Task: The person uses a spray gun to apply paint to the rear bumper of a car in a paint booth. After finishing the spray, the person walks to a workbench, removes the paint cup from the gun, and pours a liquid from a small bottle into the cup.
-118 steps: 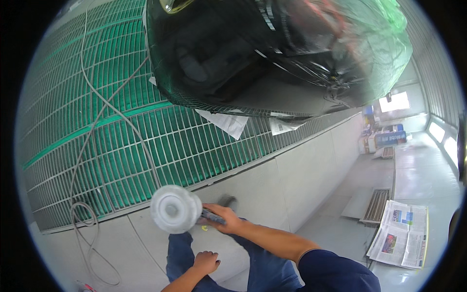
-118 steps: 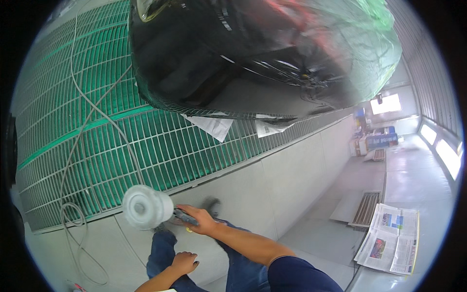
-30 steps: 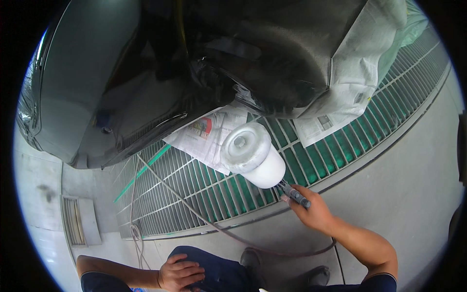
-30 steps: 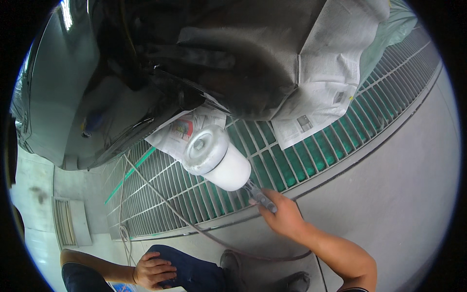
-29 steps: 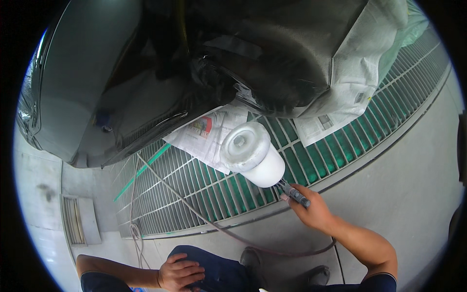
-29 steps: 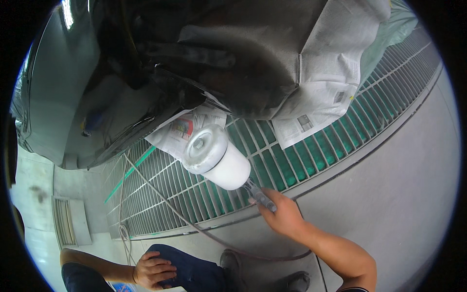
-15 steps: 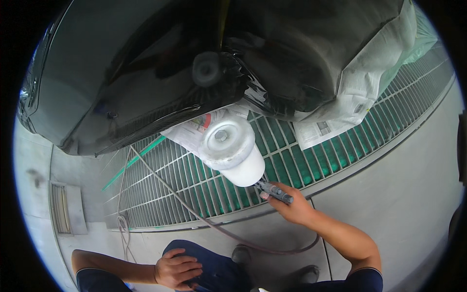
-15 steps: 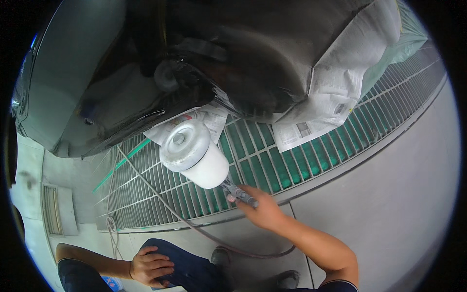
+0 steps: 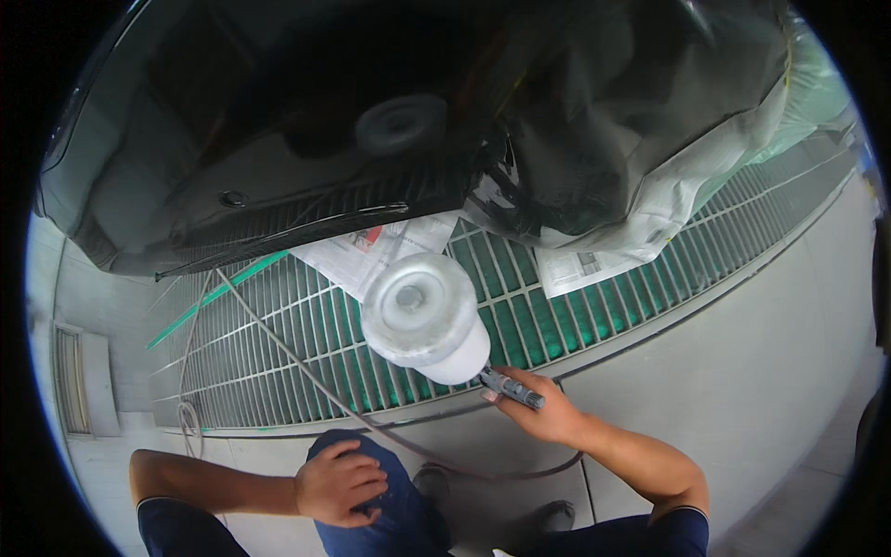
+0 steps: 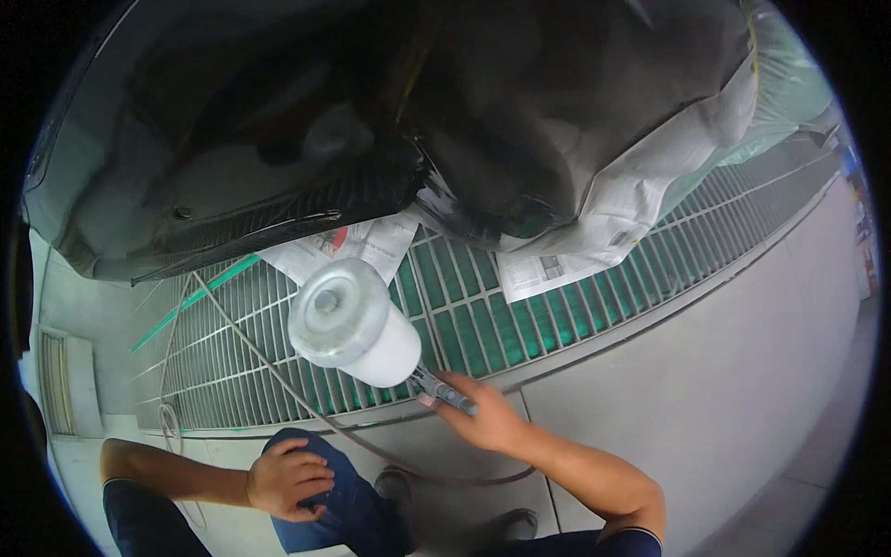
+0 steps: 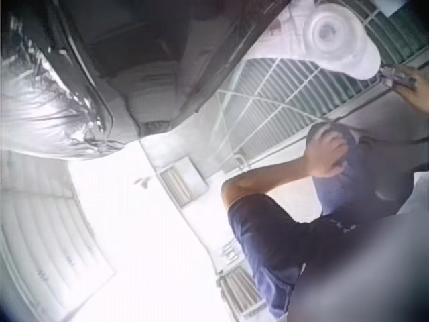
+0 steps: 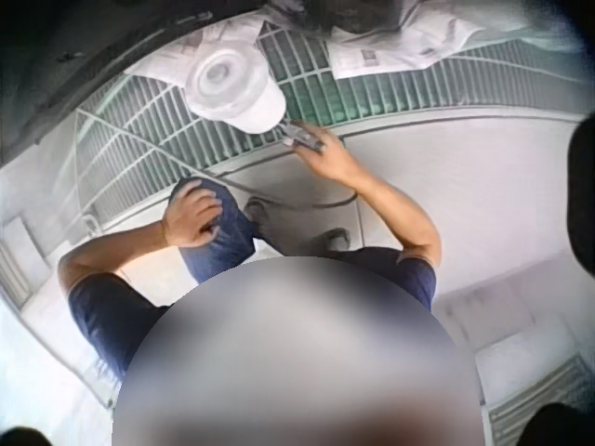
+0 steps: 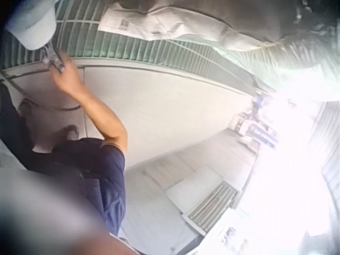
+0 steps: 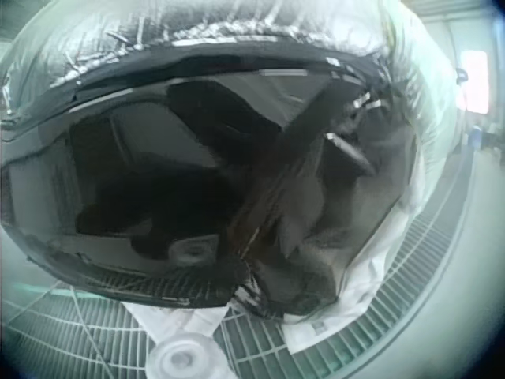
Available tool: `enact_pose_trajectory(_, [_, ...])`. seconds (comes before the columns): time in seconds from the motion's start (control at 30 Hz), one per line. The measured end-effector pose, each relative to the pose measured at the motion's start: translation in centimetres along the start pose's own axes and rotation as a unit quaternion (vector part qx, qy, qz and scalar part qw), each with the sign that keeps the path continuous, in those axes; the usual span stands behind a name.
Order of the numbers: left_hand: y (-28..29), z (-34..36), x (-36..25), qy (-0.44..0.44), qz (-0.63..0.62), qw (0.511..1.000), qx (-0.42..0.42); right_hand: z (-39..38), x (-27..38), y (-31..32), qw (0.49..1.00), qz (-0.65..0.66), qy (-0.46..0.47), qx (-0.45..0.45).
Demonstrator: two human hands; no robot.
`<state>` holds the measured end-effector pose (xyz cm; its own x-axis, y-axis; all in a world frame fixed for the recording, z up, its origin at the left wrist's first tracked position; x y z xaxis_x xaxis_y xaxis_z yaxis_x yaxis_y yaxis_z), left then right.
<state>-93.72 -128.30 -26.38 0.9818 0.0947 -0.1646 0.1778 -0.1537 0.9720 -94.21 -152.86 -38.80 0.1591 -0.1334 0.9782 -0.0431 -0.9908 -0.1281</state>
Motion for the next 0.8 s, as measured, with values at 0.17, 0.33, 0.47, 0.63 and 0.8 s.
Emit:
enact_pose_trajectory(0.17, [-0.8,4.3,3.1,-0.009,-0.031,0.999,-0.029,-3.4,4.6,1.7,0.997,-0.039,-0.014,-0.063])
enact_pose_trajectory(0.33, [-3.9,7.1,5.4,0.006,-0.078,0.997,-0.016,-6.5,4.6,1.4,0.986,-0.019,-0.106,-0.128])
enact_pose_trajectory(0.47, [-5.5,10.4,5.9,-0.017,-0.06,0.998,0.012,-9.4,3.3,2.1,0.977,-0.02,-0.077,-0.197])
enact_pose_trajectory(0.63, [-8.4,13.1,4.3,-0.052,0.003,0.997,0.053,-12.2,4.2,1.2,0.965,0.037,-0.088,-0.246])
enact_pose_trajectory(0.8, [-9.6,20.2,-9.7,-0.059,-0.282,0.955,0.071,-16.8,5.1,4.7,0.915,0.001,-0.042,-0.401])
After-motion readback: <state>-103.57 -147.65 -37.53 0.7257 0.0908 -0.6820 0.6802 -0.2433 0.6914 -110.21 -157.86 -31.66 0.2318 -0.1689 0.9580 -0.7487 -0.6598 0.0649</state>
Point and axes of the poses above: each hand's wrist, its own z-axis towards the middle knuckle, its own y-axis out of the back of the hand, x = y × z, the point moved 9 cm from there along z, towards the middle knuckle, and after that the axes turned 14 degrees about z, right-handed, at the moved point
